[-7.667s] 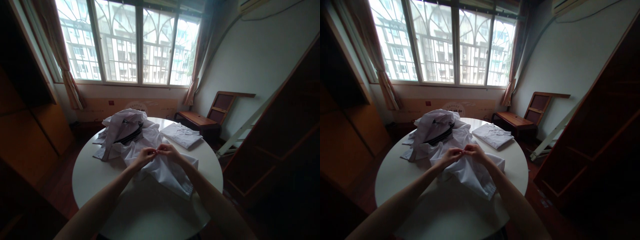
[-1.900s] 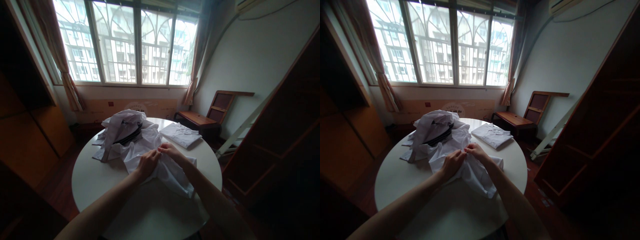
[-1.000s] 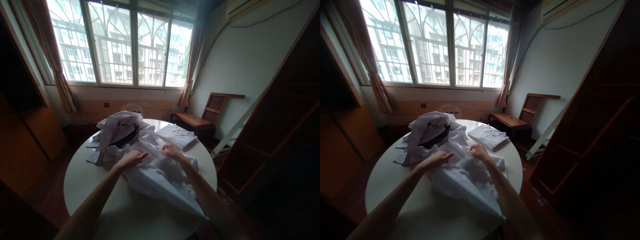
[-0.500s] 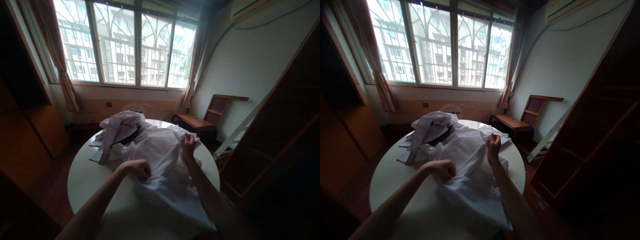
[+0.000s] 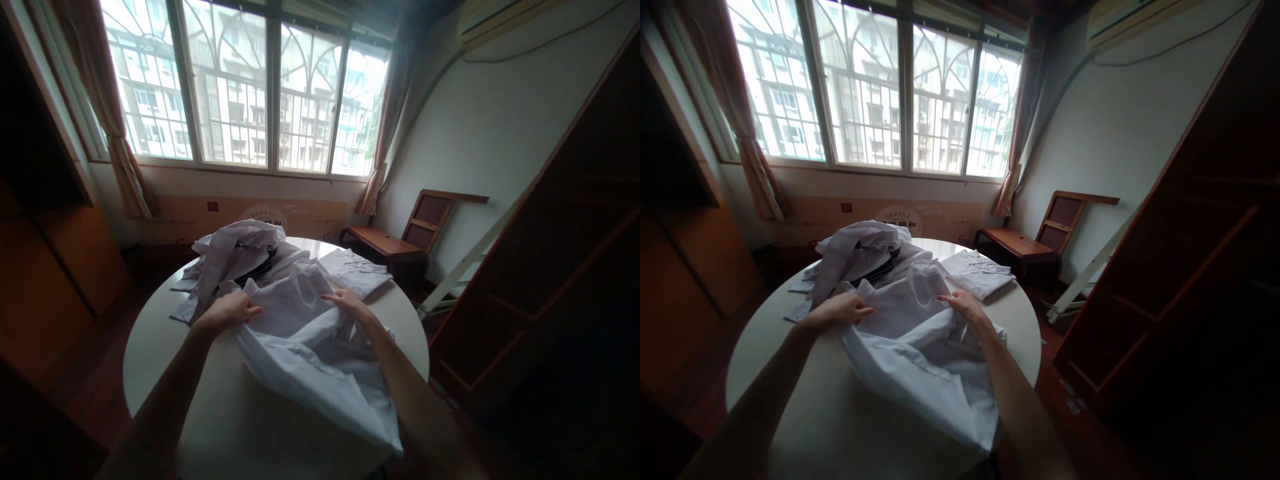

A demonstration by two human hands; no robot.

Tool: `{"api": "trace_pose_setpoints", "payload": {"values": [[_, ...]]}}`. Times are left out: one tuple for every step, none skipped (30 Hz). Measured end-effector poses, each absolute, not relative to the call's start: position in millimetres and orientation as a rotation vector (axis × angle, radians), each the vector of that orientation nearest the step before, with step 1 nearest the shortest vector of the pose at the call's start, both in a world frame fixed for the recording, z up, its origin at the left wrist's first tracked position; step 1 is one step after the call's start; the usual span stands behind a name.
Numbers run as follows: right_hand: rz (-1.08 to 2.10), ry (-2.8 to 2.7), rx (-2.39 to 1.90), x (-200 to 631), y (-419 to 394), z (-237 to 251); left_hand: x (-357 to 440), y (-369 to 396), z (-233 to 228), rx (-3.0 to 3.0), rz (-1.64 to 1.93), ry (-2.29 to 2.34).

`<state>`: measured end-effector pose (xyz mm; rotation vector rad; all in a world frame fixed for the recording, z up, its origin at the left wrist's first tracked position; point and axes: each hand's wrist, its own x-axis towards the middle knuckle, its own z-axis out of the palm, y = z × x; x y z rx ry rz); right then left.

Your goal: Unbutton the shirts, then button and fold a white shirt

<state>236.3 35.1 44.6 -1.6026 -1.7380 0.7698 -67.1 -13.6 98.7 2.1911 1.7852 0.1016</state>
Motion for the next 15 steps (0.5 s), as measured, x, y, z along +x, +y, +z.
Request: {"api": "trace_pose_setpoints", "payload": {"values": [[0.812,-1.759,-1.591,235.2,34.1,43.8,-73.7,-16.7,101.1,2.188,0.107,1.845],[0.839,-1.762,-1.573,234.2,33.2,43.6,-79.4,-21.0,102.5,2.18,0.108,1.903],[0.849,-1.755,-1.555,233.4,32.5,44.0,-84.1,-26.2,102.8,2.164,0.105,1.969],[0.848,-1.745,-1.542,232.7,31.8,44.8,-87.9,-31.8,101.9,2.139,0.113,2.048],[0.841,-1.742,-1.535,232.1,31.1,46.0,-90.6,-37.3,99.8,2.104,0.134,2.138],[0.835,-1.749,-1.532,231.7,30.3,47.4,-92.6,-42.2,96.6,2.059,0.163,2.227],[0.823,-1.763,-1.533,231.4,29.3,48.9,-93.7,-46.2,92.6,2.012,0.194,2.293],[0.804,-1.775,-1.539,231.1,28.2,50.2,-94.0,-49.2,88.0,1.978,0.226,2.316],[0.777,-1.783,-1.549,230.8,26.9,51.4,-93.6,-51.0,82.9,1.966,0.253,2.284],[0.746,-1.785,-1.558,230.5,25.6,52.2,-92.4,-51.7,77.7,1.966,0.266,2.203],[0.718,-1.782,-1.563,230.2,24.4,52.7,-90.6,-51.5,72.6,1.978,0.274,2.097],[0.697,-1.779,-1.562,229.9,23.2,52.9,-88.5,-50.6,67.8,1.993,0.287,1.992],[0.68,-1.778,-1.562,229.6,22.3,52.9,-86.4,-49.3,63.7,2.007,0.308,1.905],[0.662,-1.784,-1.561,229.3,21.5,53.0,-84.8,-47.8,60.4,2.01,0.335,1.842],[0.64,-1.796,-1.558,229.1,21.0,53.4,-84.0,-46.4,58.2,1.994,0.37,1.797]]}}
